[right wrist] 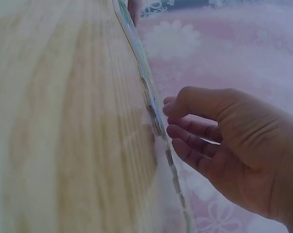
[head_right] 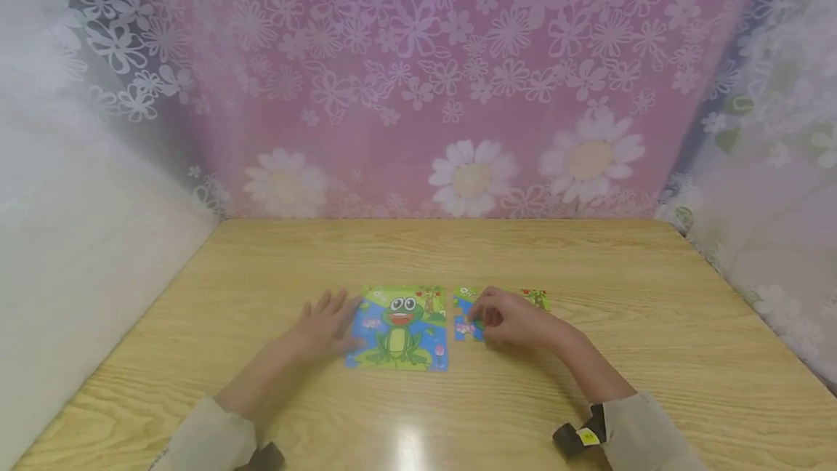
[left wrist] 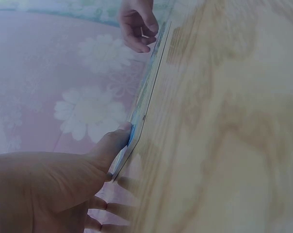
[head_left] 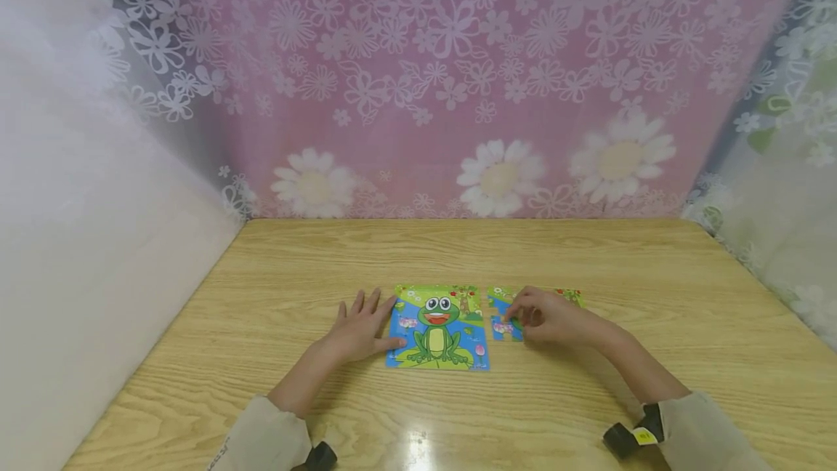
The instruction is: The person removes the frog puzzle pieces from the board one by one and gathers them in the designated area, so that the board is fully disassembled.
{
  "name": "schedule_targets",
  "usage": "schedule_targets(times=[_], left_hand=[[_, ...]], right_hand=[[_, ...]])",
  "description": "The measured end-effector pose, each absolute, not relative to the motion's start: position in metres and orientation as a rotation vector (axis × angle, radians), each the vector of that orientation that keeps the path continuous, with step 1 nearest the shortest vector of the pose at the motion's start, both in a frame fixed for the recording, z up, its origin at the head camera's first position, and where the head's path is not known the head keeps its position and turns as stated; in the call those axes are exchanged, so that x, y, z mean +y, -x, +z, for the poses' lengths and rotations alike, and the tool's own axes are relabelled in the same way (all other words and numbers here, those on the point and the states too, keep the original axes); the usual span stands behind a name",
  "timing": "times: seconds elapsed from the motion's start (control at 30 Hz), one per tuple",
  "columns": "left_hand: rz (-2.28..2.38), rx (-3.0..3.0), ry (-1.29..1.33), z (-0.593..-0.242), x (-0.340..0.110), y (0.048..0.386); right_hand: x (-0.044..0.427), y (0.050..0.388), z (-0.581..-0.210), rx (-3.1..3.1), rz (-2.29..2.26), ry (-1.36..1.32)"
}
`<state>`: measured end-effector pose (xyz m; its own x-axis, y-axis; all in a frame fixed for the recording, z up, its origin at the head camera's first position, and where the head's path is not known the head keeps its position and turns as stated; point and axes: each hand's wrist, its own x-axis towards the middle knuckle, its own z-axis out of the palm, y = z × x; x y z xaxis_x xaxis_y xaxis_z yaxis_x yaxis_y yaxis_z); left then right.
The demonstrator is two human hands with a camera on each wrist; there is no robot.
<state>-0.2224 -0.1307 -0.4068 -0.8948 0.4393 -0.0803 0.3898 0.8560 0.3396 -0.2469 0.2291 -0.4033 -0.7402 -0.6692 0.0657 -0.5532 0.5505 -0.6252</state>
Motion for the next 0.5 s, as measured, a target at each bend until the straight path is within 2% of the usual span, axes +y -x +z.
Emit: schedule_targets(times=[0.5], left_hand=[[0.473,2.871,-0.652,-0.406,-0.131,0.223]], right_hand=[[0.169,0.253,-0.388,2.577,-0.893,1.216]])
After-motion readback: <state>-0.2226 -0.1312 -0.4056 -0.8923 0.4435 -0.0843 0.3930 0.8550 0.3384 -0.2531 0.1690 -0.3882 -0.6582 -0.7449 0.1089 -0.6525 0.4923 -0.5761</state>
